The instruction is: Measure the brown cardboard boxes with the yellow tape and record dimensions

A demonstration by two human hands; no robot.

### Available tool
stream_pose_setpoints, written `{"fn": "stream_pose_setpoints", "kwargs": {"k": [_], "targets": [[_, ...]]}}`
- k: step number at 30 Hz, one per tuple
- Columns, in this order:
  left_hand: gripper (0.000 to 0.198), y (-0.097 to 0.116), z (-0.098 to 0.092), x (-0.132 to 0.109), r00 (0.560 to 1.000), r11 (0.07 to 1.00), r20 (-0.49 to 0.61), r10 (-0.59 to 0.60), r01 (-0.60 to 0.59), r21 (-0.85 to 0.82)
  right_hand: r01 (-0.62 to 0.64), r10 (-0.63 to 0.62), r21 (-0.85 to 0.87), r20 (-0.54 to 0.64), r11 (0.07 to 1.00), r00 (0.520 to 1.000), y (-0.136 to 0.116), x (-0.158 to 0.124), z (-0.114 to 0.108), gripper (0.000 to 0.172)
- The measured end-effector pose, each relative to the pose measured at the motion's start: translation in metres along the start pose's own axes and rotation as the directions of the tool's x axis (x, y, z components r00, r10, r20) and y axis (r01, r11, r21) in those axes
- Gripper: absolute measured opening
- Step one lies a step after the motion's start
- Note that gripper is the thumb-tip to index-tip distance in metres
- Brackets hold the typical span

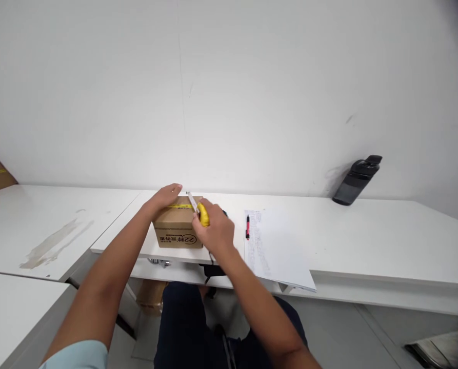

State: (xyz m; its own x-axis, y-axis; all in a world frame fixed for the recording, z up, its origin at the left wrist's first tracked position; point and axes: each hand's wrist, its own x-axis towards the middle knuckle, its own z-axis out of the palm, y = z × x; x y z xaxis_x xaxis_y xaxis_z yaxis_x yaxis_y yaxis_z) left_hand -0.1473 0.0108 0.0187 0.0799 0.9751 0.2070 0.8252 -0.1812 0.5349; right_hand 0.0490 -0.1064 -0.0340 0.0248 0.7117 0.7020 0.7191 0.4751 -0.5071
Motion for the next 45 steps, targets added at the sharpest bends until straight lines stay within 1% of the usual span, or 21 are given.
{"fn": "stream_pose_setpoints", "kwargs": {"k": [2, 5, 8, 11, 13, 15, 18, 21, 23, 25, 28, 30, 32, 36, 41, 45], "targets": [[0.044, 0.004, 0.010, 0.010, 0.998, 1.000, 0.059, 0.016, -0.017, 0.003, -0.013, 0.013, -0.029, -0.002, 0.999, 1.000, -0.008, -0.006, 0.013, 0.041], [0.034, 0.005, 0.021, 0.017, 0.993, 1.000, 0.119, 0.018, -0.020, 0.013, -0.021, 0.021, -0.046, -0.001, 0.999, 1.000, -0.017, -0.011, 0.025, 0.041], [0.029, 0.004, 0.025, 0.016, 0.994, 1.000, 0.110, -0.005, 0.004, 0.010, -0.017, 0.017, -0.014, -0.002, 1.000, 1.000, -0.027, -0.017, 0.031, 0.043], [0.029, 0.003, 0.025, 0.012, 0.995, 0.999, 0.096, -0.037, 0.036, 0.009, 0.004, -0.004, 0.016, 0.030, 1.000, 1.000, -0.040, -0.028, 0.040, 0.047], [0.029, 0.004, 0.025, 0.009, 0.994, 0.998, 0.093, -0.061, 0.060, 0.007, -0.011, 0.011, -0.011, 0.070, 1.000, 0.997, -0.050, -0.037, 0.047, 0.048], [0.029, 0.004, 0.025, 0.007, 0.993, 0.997, 0.088, -0.078, 0.080, -0.015, -0.049, 0.055, -0.060, 0.103, 0.997, 0.993, -0.057, -0.042, 0.052, 0.049], [0.029, 0.004, 0.027, 0.007, 0.993, 0.990, 0.077, -0.090, 0.098, -0.099, -0.069, 0.077, -0.078, 0.115, 0.995, 0.990, -0.065, -0.045, 0.054, 0.051], [0.031, 0.003, 0.029, 0.007, 0.989, 0.977, 0.100, -0.106, 0.122, -0.172, -0.040, 0.041, -0.015, 0.095, 0.999, 0.995, -0.065, -0.047, 0.053, 0.053], [0.033, 0.002, 0.030, 0.009, 0.986, 0.974, 0.122, -0.116, 0.136, -0.179, -0.044, 0.042, 0.033, 0.076, 0.998, 0.996, -0.062, -0.049, 0.054, 0.056], [0.033, 0.002, 0.031, 0.010, 0.985, 0.977, 0.128, -0.112, 0.133, -0.168, -0.063, 0.058, 0.083, 0.062, 0.995, 0.996, -0.057, -0.054, 0.058, 0.065], [0.034, 0.001, 0.033, 0.012, 0.991, 0.981, 0.107, -0.084, 0.101, -0.164, -0.083, 0.076, 0.182, 0.046, 0.980, 0.996, -0.049, -0.059, 0.067, 0.085], [0.035, 0.001, 0.034, 0.013, 0.991, 0.982, 0.106, -0.079, 0.096, -0.165, -0.090, 0.086, 0.234, 0.025, 0.968, 0.996, -0.045, -0.060, 0.072, 0.091], [0.036, 0.001, 0.034, 0.013, 0.989, 0.981, 0.126, -0.083, 0.103, -0.162, -0.100, 0.102, 0.252, 0.006, 0.963, 0.995, -0.043, -0.058, 0.075, 0.088], [0.038, 0.007, 0.031, 0.010, 0.984, 0.979, 0.169, -0.060, 0.090, -0.180, -0.131, 0.136, 0.272, 0.001, 0.953, 0.991, -0.041, -0.046, 0.075, 0.076], [0.038, 0.012, 0.027, 0.008, 0.972, 0.972, 0.233, -0.045, 0.097, -0.215, -0.139, 0.125, 0.284, 0.066, 0.949, 0.990, -0.040, -0.034, 0.072, 0.071], [0.038, 0.012, 0.029, 0.013, 0.974, 0.972, 0.221, -0.046, 0.094, -0.213, -0.131, 0.106, 0.231, 0.118, 0.964, 0.987, -0.047, -0.034, 0.066, 0.073]]}}
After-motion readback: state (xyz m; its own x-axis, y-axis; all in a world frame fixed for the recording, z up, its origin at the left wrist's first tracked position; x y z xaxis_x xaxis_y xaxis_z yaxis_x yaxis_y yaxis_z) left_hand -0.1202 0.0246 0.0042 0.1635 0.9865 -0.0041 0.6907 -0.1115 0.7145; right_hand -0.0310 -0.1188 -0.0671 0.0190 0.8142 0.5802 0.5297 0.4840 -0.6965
